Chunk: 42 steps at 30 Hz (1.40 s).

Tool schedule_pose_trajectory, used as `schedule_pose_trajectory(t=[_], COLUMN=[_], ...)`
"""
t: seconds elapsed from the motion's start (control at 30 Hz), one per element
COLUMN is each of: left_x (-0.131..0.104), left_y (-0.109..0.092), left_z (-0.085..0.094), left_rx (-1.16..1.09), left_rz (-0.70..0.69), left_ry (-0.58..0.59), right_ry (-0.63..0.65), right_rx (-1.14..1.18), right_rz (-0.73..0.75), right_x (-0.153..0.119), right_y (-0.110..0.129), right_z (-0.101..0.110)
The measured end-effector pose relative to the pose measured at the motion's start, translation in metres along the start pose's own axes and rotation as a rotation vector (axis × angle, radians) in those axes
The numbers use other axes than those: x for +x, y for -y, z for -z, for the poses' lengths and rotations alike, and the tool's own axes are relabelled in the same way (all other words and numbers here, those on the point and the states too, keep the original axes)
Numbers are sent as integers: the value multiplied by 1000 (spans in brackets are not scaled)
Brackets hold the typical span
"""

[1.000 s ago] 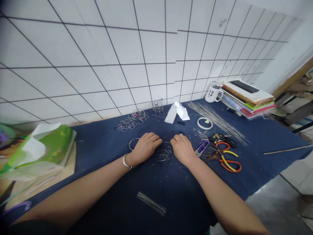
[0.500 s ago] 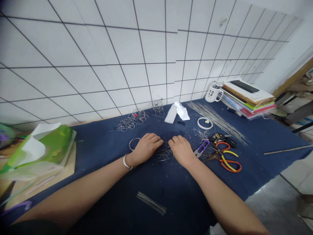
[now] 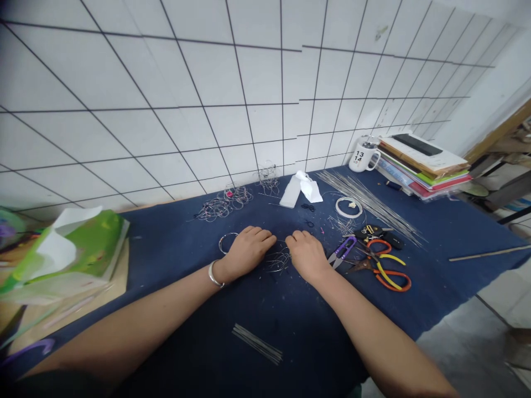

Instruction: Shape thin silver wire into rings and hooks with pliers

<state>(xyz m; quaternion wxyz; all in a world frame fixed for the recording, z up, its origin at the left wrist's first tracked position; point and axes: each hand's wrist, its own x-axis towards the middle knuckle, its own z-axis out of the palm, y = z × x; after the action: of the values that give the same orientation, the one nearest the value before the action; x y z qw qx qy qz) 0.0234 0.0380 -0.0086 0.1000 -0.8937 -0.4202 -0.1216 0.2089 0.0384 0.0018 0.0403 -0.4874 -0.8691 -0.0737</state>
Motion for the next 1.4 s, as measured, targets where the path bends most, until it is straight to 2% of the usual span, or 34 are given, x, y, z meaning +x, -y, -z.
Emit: schedule_pose_trajectory(t=[0.27, 0.47, 0.7, 0.9, 1.1, 1.4], left_x=[1, 2, 2, 3, 5, 5], left_y=[-1, -2, -4, -5, -6, -10], left_z=[3, 4, -3, -6, -6, -6], left_rx=[8, -59, -359, -580, -754, -1095], left_rz=[62, 126, 298, 372, 458, 596], left_ry=[3, -13, -103, -183, -207, -187], right_ry=[-74, -146, -222, -277, -258, -153], right_rx=[175, 318, 479, 654, 793, 1114], right_rz=[-109, -135, -144, -166, -212, -324], right_x=[1, 2, 2, 3, 4, 5], right_y=[2, 2, -2, -2, 0, -1], right_z=[-7, -10, -11, -13, -11, -20])
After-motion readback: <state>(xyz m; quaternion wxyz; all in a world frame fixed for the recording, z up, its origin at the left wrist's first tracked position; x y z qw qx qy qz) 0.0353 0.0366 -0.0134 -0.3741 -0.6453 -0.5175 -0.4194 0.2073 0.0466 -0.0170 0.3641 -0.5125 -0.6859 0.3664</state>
